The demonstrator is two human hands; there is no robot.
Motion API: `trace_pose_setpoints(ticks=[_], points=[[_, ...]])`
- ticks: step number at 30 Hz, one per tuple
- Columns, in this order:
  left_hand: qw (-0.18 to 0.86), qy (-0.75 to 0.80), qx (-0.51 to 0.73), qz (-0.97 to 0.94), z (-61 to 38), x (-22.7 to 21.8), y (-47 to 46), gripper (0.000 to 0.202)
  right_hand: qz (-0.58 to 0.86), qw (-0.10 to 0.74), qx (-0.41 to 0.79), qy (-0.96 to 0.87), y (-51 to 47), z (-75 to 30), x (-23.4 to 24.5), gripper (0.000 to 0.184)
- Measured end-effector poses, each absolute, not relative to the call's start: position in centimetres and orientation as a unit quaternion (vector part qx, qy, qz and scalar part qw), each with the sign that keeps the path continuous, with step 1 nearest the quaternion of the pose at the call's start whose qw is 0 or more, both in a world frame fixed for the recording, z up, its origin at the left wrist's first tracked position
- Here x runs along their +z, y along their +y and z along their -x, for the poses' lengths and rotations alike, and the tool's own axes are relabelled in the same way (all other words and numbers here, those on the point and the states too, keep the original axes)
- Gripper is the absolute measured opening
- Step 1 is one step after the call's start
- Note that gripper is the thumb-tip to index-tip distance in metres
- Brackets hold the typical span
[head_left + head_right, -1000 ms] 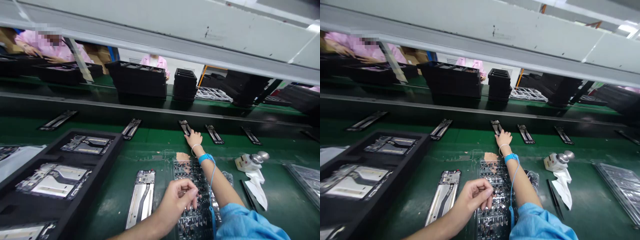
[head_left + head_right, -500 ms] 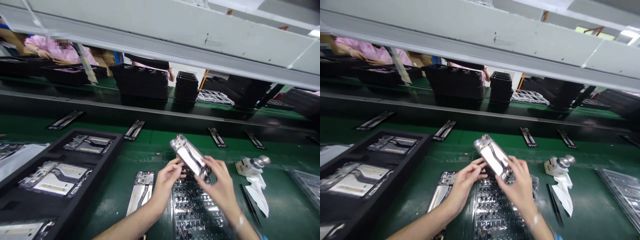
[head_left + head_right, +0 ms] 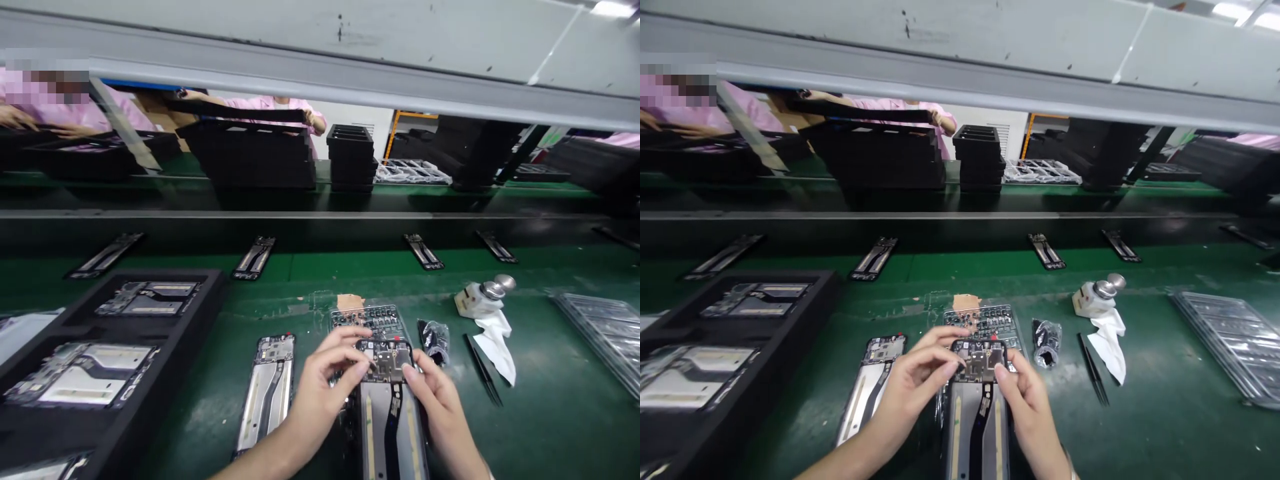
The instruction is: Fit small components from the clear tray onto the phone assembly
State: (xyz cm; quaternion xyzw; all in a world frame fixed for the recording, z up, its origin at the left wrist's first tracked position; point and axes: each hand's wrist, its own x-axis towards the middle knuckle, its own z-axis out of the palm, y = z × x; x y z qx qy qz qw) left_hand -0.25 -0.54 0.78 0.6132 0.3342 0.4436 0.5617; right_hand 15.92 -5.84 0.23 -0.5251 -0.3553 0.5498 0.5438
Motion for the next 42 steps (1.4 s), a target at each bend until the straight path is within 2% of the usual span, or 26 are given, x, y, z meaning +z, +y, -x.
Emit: trace_pose_setpoints(ticks=[4, 12, 18, 21, 26, 33, 35, 38, 40, 42], points=[[0.410, 0.301, 0.531, -0.678, 0.6, 1.0, 0.1, 0.012, 0.508, 0.537, 0.587, -0.330, -6.4, -15.9, 0.3, 0.026], [0.157, 0.222, 0.549, -0.790, -0.4, 1.3, 0.7, 0.023, 0.489, 0.522, 0.608, -0.345, -6.7, -16.1, 0.4, 0.026], [-0.015, 0.161, 0.485, -0.859, 0.1, 1.0, 0.8, 0.022, 0.504, 0.521, 0.588, -0.359, -6.9, -16.1, -0.2, 0.026], [-0.040, 0.124, 0.409, -0.903, 1.0, 1.1, 0.6, 0.026, 0.507, 0.507, 0.589, -0.372, -7.0, -16.2, -0.6, 0.025], [0.032, 0.108, 0.357, -0.927, 1.7, 1.5, 0.7, 0.035, 0.520, 0.498, 0.580, -0.381, -7.2, -16.4, -1.1, 0.026], [0.030, 0.138, 0.329, -0.934, 1.2, 2.9, 0.4, 0.027, 0.523, 0.497, 0.567, -0.398, -6.9, -16.9, -0.9, 0.020], [0.136, 0.212, 0.361, -0.898, 0.9, 2.8, -0.1, 0.028, 0.507, 0.507, 0.583, -0.382, -6.8, -16.9, -0.6, 0.020], [0.436, 0.339, 0.363, -0.751, 0.5, 2.2, -0.8, 0.029, 0.489, 0.510, 0.603, -0.371, -6.8, -16.8, -0.2, 0.023], [0.618, 0.353, 0.319, -0.625, 0.1, 1.7, -1.1, 0.029, 0.499, 0.500, 0.603, -0.371, -6.7, -16.8, -0.2, 0.027], [0.714, 0.331, 0.296, -0.541, -0.4, 1.3, -1.3, 0.029, 0.524, 0.483, 0.583, -0.391, -6.6, -16.9, -0.4, 0.027]])
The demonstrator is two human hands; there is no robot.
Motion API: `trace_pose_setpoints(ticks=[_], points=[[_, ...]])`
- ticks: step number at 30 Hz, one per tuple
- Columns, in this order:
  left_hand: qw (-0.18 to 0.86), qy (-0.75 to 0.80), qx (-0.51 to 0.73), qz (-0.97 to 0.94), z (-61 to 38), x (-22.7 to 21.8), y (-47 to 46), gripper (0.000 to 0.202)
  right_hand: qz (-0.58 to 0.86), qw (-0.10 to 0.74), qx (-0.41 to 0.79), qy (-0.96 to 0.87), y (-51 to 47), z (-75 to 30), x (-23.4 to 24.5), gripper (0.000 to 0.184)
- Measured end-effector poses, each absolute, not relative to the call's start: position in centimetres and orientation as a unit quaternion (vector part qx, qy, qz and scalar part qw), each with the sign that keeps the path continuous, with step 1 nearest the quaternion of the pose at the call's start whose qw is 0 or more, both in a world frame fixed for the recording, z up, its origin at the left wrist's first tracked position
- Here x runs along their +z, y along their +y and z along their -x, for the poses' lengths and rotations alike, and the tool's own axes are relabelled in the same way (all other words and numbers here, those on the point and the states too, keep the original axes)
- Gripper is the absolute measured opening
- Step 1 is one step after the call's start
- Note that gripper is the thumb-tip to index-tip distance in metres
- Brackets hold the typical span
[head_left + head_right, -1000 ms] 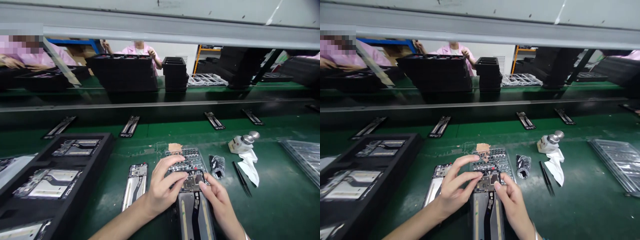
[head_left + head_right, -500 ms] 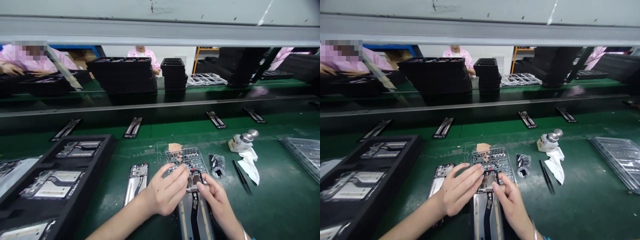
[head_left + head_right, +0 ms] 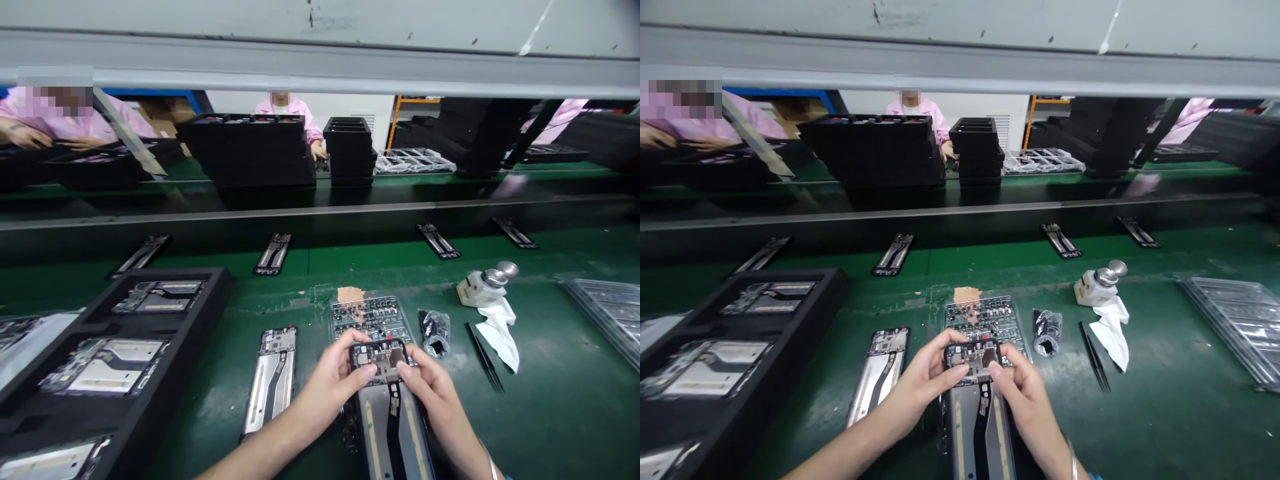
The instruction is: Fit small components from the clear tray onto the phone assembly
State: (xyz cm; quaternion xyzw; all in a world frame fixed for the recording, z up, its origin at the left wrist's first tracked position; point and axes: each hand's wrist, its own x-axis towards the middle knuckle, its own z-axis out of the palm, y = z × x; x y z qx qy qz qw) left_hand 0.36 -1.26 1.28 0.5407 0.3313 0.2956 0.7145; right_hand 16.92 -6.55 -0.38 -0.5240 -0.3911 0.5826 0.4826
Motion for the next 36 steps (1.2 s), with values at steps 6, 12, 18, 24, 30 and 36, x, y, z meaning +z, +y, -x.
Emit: trace_pose_setpoints(ticks=[6, 12, 18, 24, 30, 36], points=[[0.733, 0.321, 0.268, -0.537, -1.2, 0.5, -1.8, 0.026, 0.610, 0.435, 0.409, -0.521, -5.8, -17.2, -0.6, 0.014], [0.704, 0.339, 0.241, -0.576, -1.2, -0.4, -1.8, 0.026, 0.620, 0.412, 0.410, -0.528, -5.5, -17.3, -0.5, 0.015], [0.706, 0.340, 0.235, -0.575, -1.0, -0.7, -1.6, 0.027, 0.586, 0.404, 0.493, -0.501, -5.2, -17.7, -0.6, 0.021], [0.700, 0.339, 0.235, -0.583, -1.0, -0.8, -1.5, 0.025, 0.581, 0.411, 0.489, -0.504, -5.2, -17.6, -0.6, 0.020], [0.690, 0.342, 0.231, -0.594, -1.0, -0.8, -1.6, 0.023, 0.576, 0.418, 0.495, -0.499, -5.3, -17.4, -0.6, 0.022], [0.708, 0.348, 0.253, -0.560, -1.1, -1.0, -2.0, 0.026, 0.602, 0.408, 0.441, -0.526, -5.3, -17.0, -1.0, 0.020]])
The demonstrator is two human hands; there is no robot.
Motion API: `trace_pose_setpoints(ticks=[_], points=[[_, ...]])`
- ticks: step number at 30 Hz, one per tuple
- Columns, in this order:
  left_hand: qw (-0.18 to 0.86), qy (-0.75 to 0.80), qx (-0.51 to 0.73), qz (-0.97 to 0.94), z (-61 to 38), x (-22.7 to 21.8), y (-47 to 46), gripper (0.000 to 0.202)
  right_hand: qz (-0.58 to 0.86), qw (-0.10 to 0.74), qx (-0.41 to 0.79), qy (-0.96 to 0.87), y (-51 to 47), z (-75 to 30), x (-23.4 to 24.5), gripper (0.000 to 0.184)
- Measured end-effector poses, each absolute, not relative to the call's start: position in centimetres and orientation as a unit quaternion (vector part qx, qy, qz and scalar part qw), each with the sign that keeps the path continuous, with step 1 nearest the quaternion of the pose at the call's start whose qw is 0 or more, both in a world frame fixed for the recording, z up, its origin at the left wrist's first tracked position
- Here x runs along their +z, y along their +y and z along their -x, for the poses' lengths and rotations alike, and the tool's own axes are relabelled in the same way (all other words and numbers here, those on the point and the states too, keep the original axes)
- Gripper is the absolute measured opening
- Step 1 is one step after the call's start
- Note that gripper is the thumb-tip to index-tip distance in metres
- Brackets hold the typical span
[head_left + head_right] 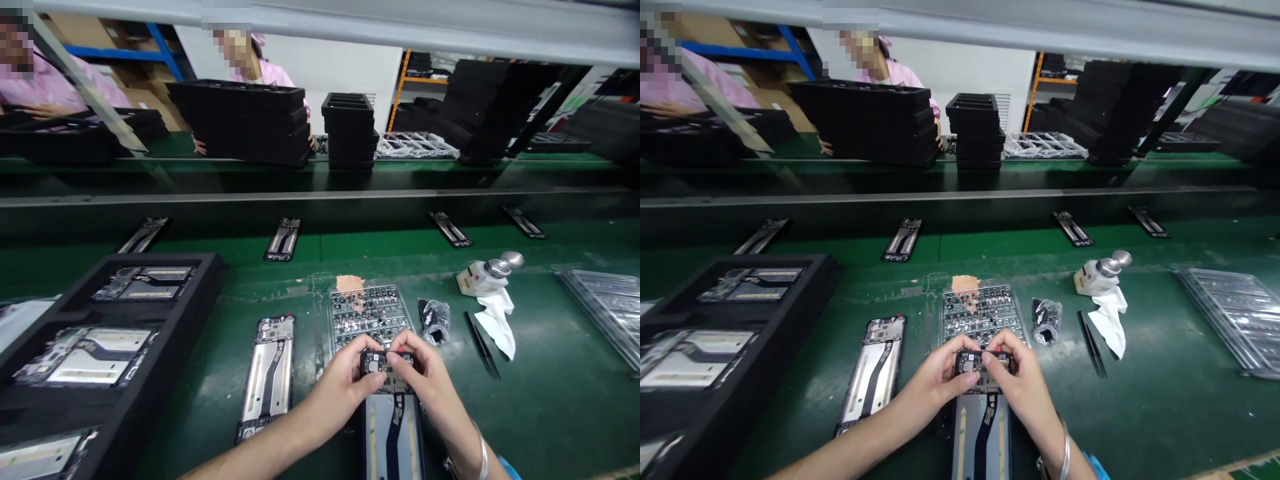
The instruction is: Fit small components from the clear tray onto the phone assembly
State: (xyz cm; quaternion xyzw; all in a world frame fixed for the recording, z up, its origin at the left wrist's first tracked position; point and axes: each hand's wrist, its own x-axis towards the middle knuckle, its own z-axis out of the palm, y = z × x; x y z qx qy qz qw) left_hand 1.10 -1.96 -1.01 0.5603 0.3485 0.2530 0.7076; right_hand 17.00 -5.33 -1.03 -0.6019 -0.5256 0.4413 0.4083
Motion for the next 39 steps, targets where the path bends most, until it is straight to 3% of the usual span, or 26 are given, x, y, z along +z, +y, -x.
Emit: trace_pose_setpoints(ticks=[4, 10, 31, 39], points=[[0.696, 0.359, 0.280, -0.555, -1.3, -1.3, -2.0, 0.027, 0.626, 0.423, 0.389, -0.528, -5.4, -16.5, -1.1, 0.016], [0.682, 0.370, 0.279, -0.566, -1.3, -1.1, -1.7, 0.026, 0.599, 0.423, 0.451, -0.509, -5.4, -16.8, -0.9, 0.018], [0.655, 0.359, 0.264, -0.611, -0.9, -1.1, -1.5, 0.014, 0.572, 0.418, 0.480, -0.517, -5.3, -16.8, -1.2, 0.016], [0.620, 0.391, 0.236, -0.638, -0.6, -0.1, -0.7, 0.018, 0.558, 0.457, 0.516, -0.462, -5.8, -16.5, -1.5, 0.022]])
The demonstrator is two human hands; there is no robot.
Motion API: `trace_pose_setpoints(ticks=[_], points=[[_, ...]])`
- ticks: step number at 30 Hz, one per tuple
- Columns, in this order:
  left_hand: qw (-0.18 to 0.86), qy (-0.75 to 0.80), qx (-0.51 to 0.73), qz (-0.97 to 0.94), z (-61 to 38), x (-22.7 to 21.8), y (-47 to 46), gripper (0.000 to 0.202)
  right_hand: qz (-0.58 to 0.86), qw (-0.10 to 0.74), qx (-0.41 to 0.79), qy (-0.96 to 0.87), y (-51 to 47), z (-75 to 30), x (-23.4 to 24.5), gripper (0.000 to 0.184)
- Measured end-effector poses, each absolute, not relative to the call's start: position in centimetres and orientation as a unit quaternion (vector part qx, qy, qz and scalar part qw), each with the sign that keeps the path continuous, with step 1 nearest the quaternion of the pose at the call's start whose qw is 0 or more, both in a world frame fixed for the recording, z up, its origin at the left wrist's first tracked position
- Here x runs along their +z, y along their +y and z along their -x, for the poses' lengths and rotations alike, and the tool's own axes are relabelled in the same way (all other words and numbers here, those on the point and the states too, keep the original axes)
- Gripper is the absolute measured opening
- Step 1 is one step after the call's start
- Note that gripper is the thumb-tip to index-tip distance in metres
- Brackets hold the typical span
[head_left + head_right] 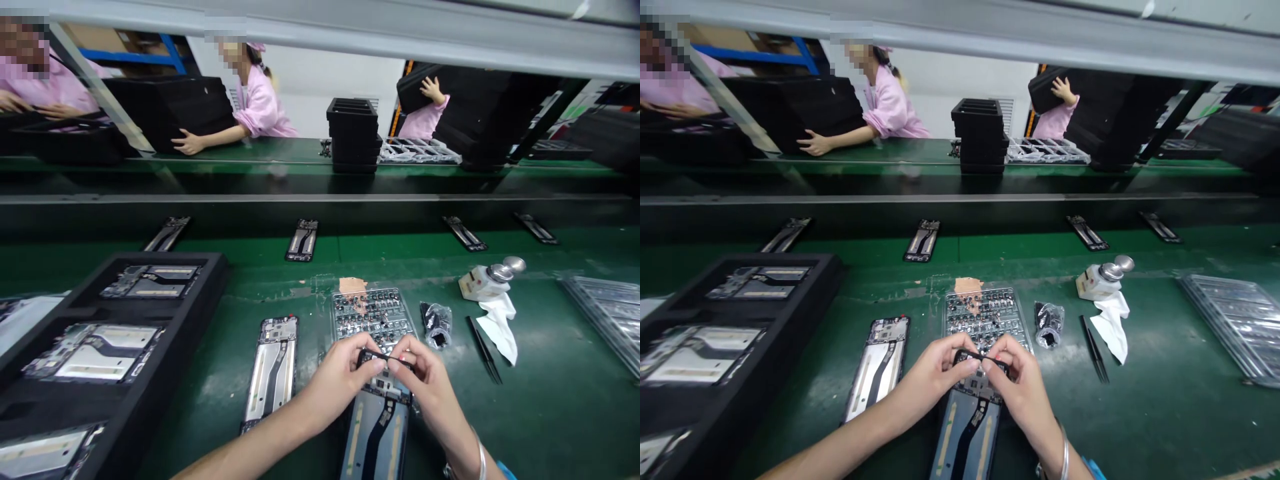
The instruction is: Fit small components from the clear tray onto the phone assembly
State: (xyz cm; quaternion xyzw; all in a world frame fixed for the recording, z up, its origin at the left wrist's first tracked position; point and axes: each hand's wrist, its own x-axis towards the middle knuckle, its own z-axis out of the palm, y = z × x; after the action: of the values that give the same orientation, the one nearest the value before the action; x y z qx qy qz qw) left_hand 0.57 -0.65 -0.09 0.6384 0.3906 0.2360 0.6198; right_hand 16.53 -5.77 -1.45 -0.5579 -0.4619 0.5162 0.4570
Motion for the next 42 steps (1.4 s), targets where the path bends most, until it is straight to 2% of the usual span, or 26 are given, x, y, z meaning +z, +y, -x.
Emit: trace_pose_setpoints(ticks=[2, 5, 8, 10, 13, 15, 17, 20, 28, 30, 32, 34, 36, 37, 39, 42], points=[[0.582, 0.416, 0.230, -0.660, -0.5, 0.4, -1.2, 0.034, 0.555, 0.487, 0.529, -0.418, -5.8, -16.8, -1.4, 0.023], [0.477, 0.423, 0.209, -0.742, -0.6, 0.9, -2.5, 0.076, 0.553, 0.552, 0.513, -0.355, -5.7, -17.2, -1.3, 0.021], [0.422, 0.384, 0.198, -0.797, -0.4, 1.1, -3.2, 0.080, 0.529, 0.599, 0.507, -0.322, -5.8, -17.3, -1.0, 0.017], [0.494, 0.332, 0.229, -0.770, -0.3, 1.2, -2.9, 0.072, 0.511, 0.619, 0.499, -0.328, -6.0, -17.3, -0.8, 0.025], [0.774, 0.158, 0.246, -0.562, -0.3, 0.8, -1.7, 0.067, 0.518, 0.616, 0.466, -0.367, -6.4, -17.5, -0.7, 0.029], [0.913, 0.039, 0.182, -0.364, -0.6, 0.0, -1.1, 0.070, 0.518, 0.598, 0.465, -0.397, -6.7, -17.5, -0.7, 0.020], [0.964, -0.019, 0.107, -0.242, -0.8, -0.7, -0.9, 0.075, 0.501, 0.585, 0.485, -0.414, -7.0, -17.5, -0.7, 0.009], [0.978, -0.023, 0.066, -0.197, -0.7, -1.2, -0.9, 0.076, 0.487, 0.584, 0.496, -0.418, -7.2, -17.2, -0.6, 0.008], [0.974, 0.045, 0.039, -0.220, -0.2, -1.2, -0.9, 0.079, 0.513, 0.570, 0.492, -0.411, -7.2, -17.2, -0.6, 0.010], [0.965, 0.061, 0.053, -0.251, -0.2, -0.9, -0.6, 0.079, 0.557, 0.551, 0.457, -0.421, -7.0, -17.4, -0.5, 0.012], [0.931, 0.127, 0.120, -0.321, -0.1, -0.2, -0.1, 0.072, 0.612, 0.521, 0.393, -0.447, -6.8, -17.3, -0.5, 0.022], [0.841, 0.258, 0.227, -0.418, -0.1, 0.6, 0.4, 0.064, 0.630, 0.469, 0.362, -0.502, -6.8, -16.5, -0.7, 0.043], [0.722, 0.372, 0.309, -0.495, -0.2, 1.1, 1.0, 0.073, 0.606, 0.390, 0.386, -0.576, -7.2, -15.2, -1.1, 0.064], [0.679, 0.405, 0.327, -0.518, -0.3, 1.1, 1.2, 0.082, 0.591, 0.354, 0.397, -0.606, -7.3, -14.5, -1.3, 0.068], [0.640, 0.425, 0.342, -0.541, -0.4, 0.7, 1.8, 0.093, 0.582, 0.319, 0.394, -0.637, -7.5, -13.6, -1.5, 0.060], [0.649, 0.413, 0.348, -0.536, 0.0, 0.4, 2.7, 0.091, 0.592, 0.365, 0.421, -0.582, -6.3, -14.1, -1.2, 0.041]])
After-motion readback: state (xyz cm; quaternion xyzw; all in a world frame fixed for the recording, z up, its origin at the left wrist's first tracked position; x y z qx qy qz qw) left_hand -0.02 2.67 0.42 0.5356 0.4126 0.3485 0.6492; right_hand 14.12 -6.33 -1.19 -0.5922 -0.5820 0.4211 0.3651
